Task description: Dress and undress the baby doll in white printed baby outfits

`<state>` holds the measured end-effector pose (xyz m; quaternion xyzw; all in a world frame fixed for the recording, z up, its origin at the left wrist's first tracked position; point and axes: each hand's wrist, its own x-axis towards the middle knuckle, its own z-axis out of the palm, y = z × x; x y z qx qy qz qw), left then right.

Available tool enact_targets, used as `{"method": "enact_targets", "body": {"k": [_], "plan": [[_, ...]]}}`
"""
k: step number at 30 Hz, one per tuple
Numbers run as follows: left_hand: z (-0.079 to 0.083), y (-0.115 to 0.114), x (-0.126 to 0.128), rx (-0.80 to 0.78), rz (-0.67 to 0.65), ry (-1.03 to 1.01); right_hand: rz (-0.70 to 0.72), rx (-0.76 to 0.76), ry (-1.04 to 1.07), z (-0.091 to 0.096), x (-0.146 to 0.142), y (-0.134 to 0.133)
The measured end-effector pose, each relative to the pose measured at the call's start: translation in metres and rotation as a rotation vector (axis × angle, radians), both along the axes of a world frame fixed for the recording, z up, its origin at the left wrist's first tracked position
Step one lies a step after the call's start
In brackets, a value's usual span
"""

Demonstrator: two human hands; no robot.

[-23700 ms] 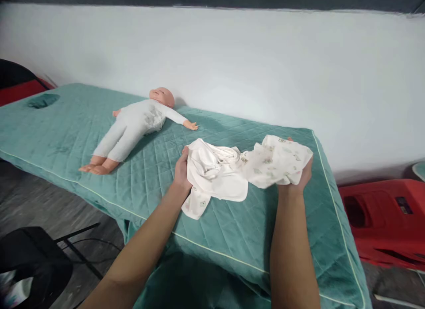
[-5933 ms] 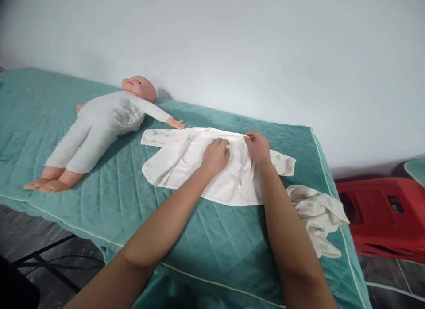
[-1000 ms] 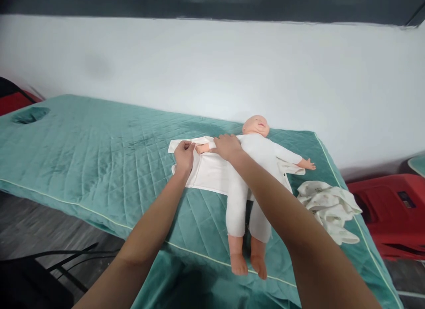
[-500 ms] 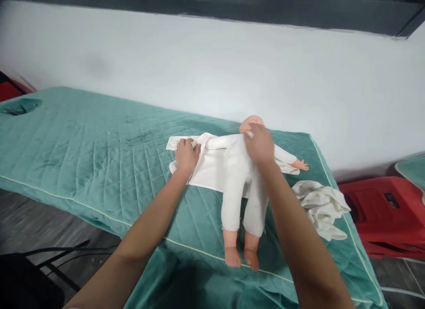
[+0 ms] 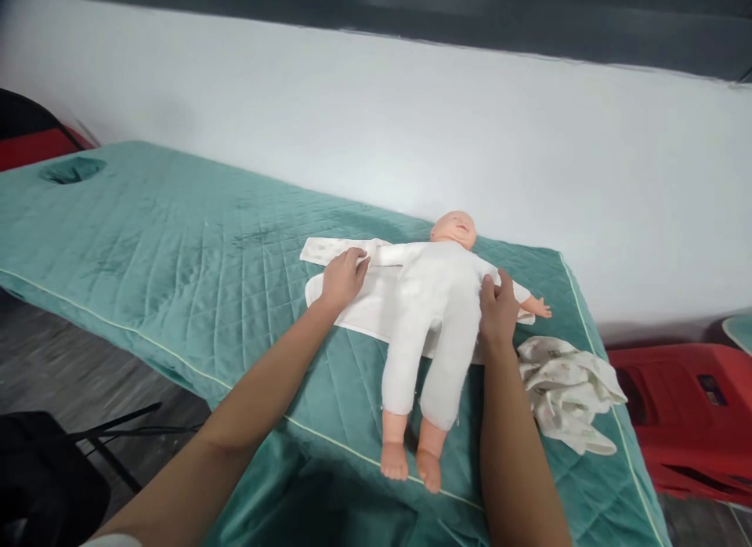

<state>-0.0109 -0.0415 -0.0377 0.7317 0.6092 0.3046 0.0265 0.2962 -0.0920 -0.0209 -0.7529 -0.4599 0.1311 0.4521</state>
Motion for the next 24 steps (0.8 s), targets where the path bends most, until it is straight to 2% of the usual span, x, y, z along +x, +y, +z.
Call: {"method": "enact_targets", "body": {"k": [3, 5, 11, 20, 24], "plan": [[0.002, -0.001, 0.006, -0.024, -0.003, -0.042, 0.078, 0.03, 0.17, -0.001, -0.002, -0.003], [0.008, 0.0, 0.013, -0.034, -0.024, -0.03, 0.14, 0.018, 0.201, -0.001, -0.002, -0.005], [0.039, 0.007, 0.038, -0.053, -0.093, 0.013, 0.317, 0.02, 0.267, -0.003, -0.006, 0.0], [0.067, 0.037, 0.059, -0.123, -0.136, -0.138, 0.564, 0.009, 0.222, -0.016, -0.032, 0.013], [0.083, 0.036, 0.073, -0.135, -0.148, -0.101, 0.621, 0.0, 0.18, -0.014, -0.041, 0.007]]}}
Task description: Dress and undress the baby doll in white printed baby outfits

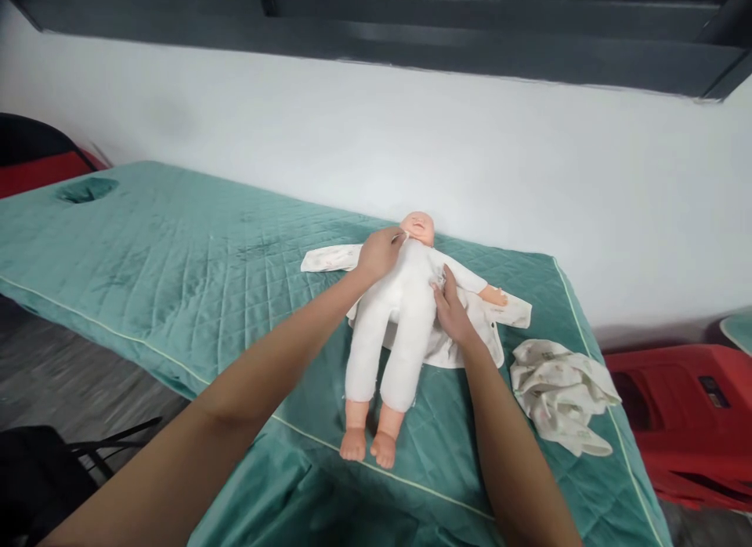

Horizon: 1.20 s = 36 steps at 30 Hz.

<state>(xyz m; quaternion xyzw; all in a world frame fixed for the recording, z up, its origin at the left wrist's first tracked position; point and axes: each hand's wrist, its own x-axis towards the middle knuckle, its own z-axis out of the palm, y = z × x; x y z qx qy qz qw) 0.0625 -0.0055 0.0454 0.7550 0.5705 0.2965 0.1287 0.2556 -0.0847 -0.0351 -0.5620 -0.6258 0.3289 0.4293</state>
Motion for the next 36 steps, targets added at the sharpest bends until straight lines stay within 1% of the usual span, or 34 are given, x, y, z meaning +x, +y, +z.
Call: {"method": "enact_targets", "body": {"k": [3, 6, 8, 9, 11, 13, 14, 15, 16, 18, 19, 20, 21, 23, 26, 28, 29, 31, 34, 36], "plan": [[0.01, -0.017, 0.012, 0.025, -0.061, 0.154, 0.031, -0.009, -0.022, 0.0, -0.004, -0.002], [0.016, -0.044, 0.019, 0.017, -0.08, 0.364, 0.048, -0.012, -0.052, -0.003, -0.006, 0.001], [0.018, -0.064, 0.019, 0.013, -0.107, 0.424, 0.056, -0.024, -0.068, -0.005, -0.006, 0.003], [0.019, -0.074, 0.018, 0.012, -0.141, 0.419, 0.059, -0.03, -0.071, -0.006, -0.005, 0.003], [0.017, -0.096, 0.013, 0.017, -0.253, 0.36, 0.063, -0.031, -0.064, -0.006, -0.005, 0.003], [0.01, -0.116, 0.003, 0.036, -0.371, 0.267, 0.053, -0.027, -0.055, -0.005, -0.004, 0.002], [0.005, -0.125, -0.004, 0.053, -0.398, 0.214, 0.043, -0.027, -0.049, -0.005, -0.004, 0.001], [-0.001, -0.132, -0.012, 0.08, -0.377, 0.158, 0.033, -0.029, -0.043, -0.004, -0.004, 0.0], [-0.009, -0.138, -0.02, 0.122, -0.315, 0.108, 0.022, -0.035, -0.037, -0.004, -0.003, -0.001], [-0.026, -0.146, -0.036, 0.241, -0.145, 0.046, 0.01, -0.041, -0.028, -0.004, -0.003, -0.002], [-0.035, -0.147, -0.043, 0.28, -0.076, 0.035, 0.008, -0.039, -0.025, -0.004, -0.003, -0.002], [-0.044, -0.148, -0.049, 0.299, -0.033, 0.021, 0.007, -0.034, -0.025, -0.005, -0.003, -0.002], [-0.051, -0.149, -0.054, 0.303, -0.026, 0.001, 0.005, -0.03, -0.028, -0.005, -0.003, -0.002], [-0.063, -0.15, -0.061, 0.295, -0.093, -0.047, 0.0, -0.027, -0.036, -0.006, -0.002, -0.002], [-0.069, -0.151, -0.065, 0.297, -0.244, -0.119, -0.02, -0.031, -0.056, -0.006, -0.002, -0.001], [-0.067, -0.152, -0.067, 0.283, -0.295, -0.16, -0.029, -0.023, -0.066, -0.006, -0.002, -0.001], [-0.064, -0.151, -0.068, 0.279, -0.297, -0.18, -0.03, -0.016, -0.067, -0.007, -0.002, -0.001], [-0.057, -0.146, -0.068, 0.282, -0.255, -0.198, -0.025, -0.001, -0.064, -0.006, -0.002, -0.002], [-0.045, -0.125, -0.06, 0.281, -0.152, -0.146, -0.02, 0.012, -0.065, -0.004, -0.003, -0.003], [-0.038, -0.104, -0.048, 0.25, -0.147, -0.059, -0.024, 0.019, -0.073, -0.002, -0.003, -0.004]]}}
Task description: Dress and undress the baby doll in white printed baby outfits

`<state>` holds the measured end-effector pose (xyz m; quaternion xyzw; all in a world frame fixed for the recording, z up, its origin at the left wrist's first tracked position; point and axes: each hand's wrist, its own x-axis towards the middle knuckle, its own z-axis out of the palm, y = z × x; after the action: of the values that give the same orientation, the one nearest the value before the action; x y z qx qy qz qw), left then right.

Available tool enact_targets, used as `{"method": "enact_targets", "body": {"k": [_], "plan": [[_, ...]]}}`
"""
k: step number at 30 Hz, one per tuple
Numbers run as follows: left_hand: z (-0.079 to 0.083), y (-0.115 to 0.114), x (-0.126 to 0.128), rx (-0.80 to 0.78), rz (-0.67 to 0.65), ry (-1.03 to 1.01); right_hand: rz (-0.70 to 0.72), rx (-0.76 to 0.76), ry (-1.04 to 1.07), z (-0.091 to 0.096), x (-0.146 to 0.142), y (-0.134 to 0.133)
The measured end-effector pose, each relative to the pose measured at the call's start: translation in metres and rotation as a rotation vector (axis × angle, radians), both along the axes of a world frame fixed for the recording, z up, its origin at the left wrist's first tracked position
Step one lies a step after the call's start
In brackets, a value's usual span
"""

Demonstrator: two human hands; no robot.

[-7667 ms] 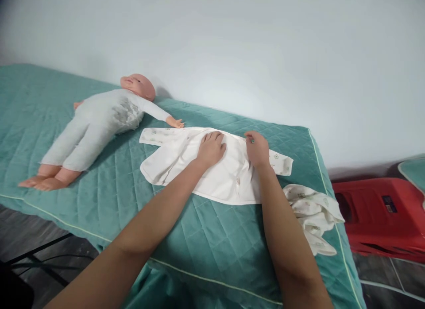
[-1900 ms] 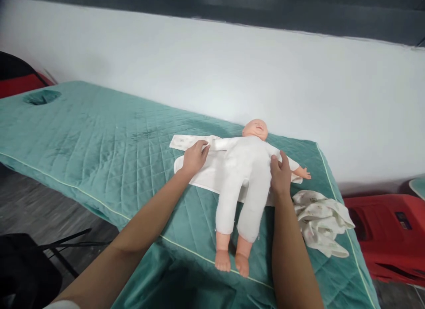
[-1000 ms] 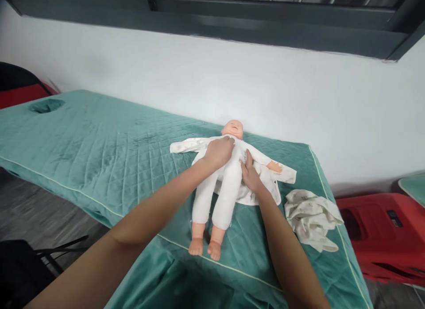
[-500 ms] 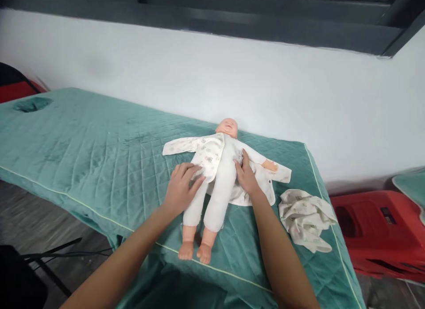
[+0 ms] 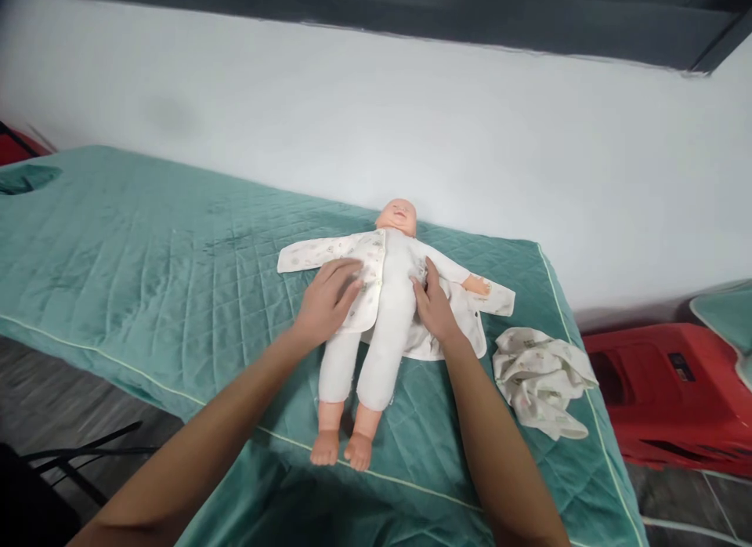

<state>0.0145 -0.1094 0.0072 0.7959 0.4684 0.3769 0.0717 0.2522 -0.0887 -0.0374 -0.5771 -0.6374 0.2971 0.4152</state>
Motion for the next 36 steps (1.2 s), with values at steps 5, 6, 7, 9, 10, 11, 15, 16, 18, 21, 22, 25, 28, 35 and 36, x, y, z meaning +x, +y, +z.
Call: {"method": "enact_targets", "body": {"k": [5, 6, 7, 9, 10, 11, 15, 16, 18, 21, 22, 25, 28, 35, 36], "plan": [[0.02, 0.051, 0.038, -0.11, -0.077, 0.269, 0.014, 0.011, 0.017, 0.005, -0.001, -0.001], [0.026, 0.058, 0.045, -0.114, -0.069, 0.301, 0.018, 0.006, 0.023, 0.005, -0.002, -0.001], [0.034, 0.062, 0.052, -0.108, -0.041, 0.326, 0.016, 0.0, 0.027, 0.006, -0.003, -0.001], [0.048, 0.068, 0.067, -0.079, 0.037, 0.37, -0.002, 0.002, 0.039, 0.007, -0.005, -0.002], [0.055, 0.07, 0.076, -0.067, 0.064, 0.392, -0.009, 0.012, 0.049, 0.007, -0.007, -0.002], [0.06, 0.073, 0.086, -0.061, 0.068, 0.413, -0.008, 0.026, 0.057, 0.007, -0.008, -0.001], [0.06, 0.085, 0.136, -0.125, -0.19, 0.527, 0.029, 0.044, 0.042, 0.007, -0.007, 0.0], [0.056, 0.088, 0.149, -0.145, -0.281, 0.576, 0.047, 0.031, 0.031, 0.007, -0.006, 0.0], [0.045, 0.093, 0.174, -0.17, -0.415, 0.69, 0.107, 0.012, 0.012, 0.007, -0.003, 0.0], [0.028, 0.098, 0.199, -0.147, -0.468, 0.798, 0.225, 0.021, -0.024, 0.007, 0.002, -0.002], [0.024, 0.099, 0.204, -0.131, -0.467, 0.811, 0.251, 0.02, -0.039, 0.007, 0.003, -0.003], [0.021, 0.106, 0.208, -0.115, -0.463, 0.834, 0.283, -0.004, -0.075, 0.013, 0.008, -0.006], [0.027, 0.116, 0.204, -0.116, -0.468, 0.867, 0.341, -0.034, -0.075, 0.024, 0.022, -0.012], [0.044, 0.119, 0.187, -0.13, -0.379, 0.801, -0.138, -0.124, -0.182, 0.024, 0.085, -0.007], [0.043, 0.118, 0.187, -0.131, -0.373, 0.786, -0.27, -0.144, -0.259, 0.018, 0.09, -0.003]]}}
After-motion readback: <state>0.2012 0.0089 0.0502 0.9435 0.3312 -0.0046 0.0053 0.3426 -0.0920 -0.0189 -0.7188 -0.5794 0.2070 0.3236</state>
